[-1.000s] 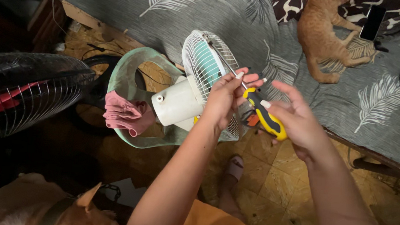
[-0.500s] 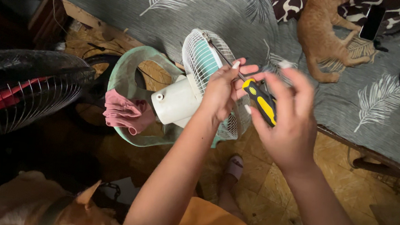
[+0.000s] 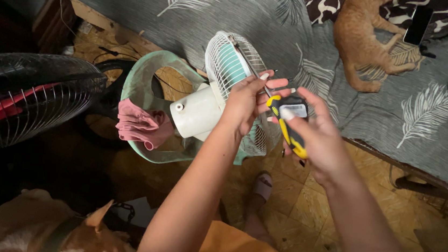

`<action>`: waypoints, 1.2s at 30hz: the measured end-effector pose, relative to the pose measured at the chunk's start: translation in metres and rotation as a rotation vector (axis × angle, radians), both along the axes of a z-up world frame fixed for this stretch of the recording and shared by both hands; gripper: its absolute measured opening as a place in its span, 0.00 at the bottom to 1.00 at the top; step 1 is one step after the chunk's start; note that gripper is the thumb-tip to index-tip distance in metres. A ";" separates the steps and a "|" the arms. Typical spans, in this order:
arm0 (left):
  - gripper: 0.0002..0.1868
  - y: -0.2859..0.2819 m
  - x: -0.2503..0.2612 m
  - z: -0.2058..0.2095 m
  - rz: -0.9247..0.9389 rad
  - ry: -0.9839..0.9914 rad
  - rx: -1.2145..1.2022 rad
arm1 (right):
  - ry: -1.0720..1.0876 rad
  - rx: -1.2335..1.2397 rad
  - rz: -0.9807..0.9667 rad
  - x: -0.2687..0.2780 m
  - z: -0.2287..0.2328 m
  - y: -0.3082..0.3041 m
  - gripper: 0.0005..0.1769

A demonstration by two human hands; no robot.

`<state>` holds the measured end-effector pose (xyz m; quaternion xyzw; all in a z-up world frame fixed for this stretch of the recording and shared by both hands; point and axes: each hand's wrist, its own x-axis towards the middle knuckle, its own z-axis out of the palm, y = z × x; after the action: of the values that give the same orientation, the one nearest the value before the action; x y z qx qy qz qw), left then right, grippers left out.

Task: The person disassembles a desk fan by using a screwdriver to remove a screw from the rim, then pulls off the front grill and unscrews the center nut by hand to remove the fan blades.

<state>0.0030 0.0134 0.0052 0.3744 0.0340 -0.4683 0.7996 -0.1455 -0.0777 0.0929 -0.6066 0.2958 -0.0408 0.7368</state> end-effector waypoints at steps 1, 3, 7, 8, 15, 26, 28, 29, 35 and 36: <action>0.18 0.000 -0.001 -0.001 0.000 0.011 0.002 | -0.019 -0.147 0.010 0.003 0.002 0.005 0.37; 0.16 0.000 -0.001 -0.006 -0.023 -0.056 0.038 | -0.049 -0.621 0.077 -0.002 0.014 0.015 0.39; 0.13 -0.004 0.002 -0.029 -0.054 -0.124 0.184 | 0.120 -1.075 0.157 -0.002 0.034 0.019 0.41; 0.14 -0.003 0.005 -0.036 -0.003 -0.176 0.203 | 0.109 -1.062 0.148 -0.002 0.037 0.018 0.41; 0.31 0.015 0.016 -0.025 0.319 -1.173 0.872 | 0.010 -0.696 0.092 -0.013 0.028 -0.014 0.39; 0.49 -0.009 0.035 -0.034 -0.033 -1.274 1.122 | 0.137 -0.490 0.076 -0.035 0.043 -0.041 0.34; 0.45 -0.016 0.039 -0.047 0.000 -1.282 1.137 | 0.160 -0.406 0.018 -0.046 0.040 -0.050 0.32; 0.43 -0.019 0.038 -0.053 0.022 -1.284 1.137 | 0.135 -0.311 -0.052 -0.049 0.033 -0.055 0.30; 0.40 -0.035 0.049 -0.065 0.186 -1.178 1.198 | 0.102 0.188 -0.202 -0.017 -0.041 -0.089 0.17; 0.41 -0.039 0.052 -0.065 0.205 -1.153 1.211 | 0.117 0.218 -0.178 -0.007 -0.050 -0.094 0.16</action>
<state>0.0551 -0.0254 -0.0595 0.9143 -0.1006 -0.0297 0.3913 -0.1520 -0.1721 0.0428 -0.4957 0.3936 -0.0379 0.7732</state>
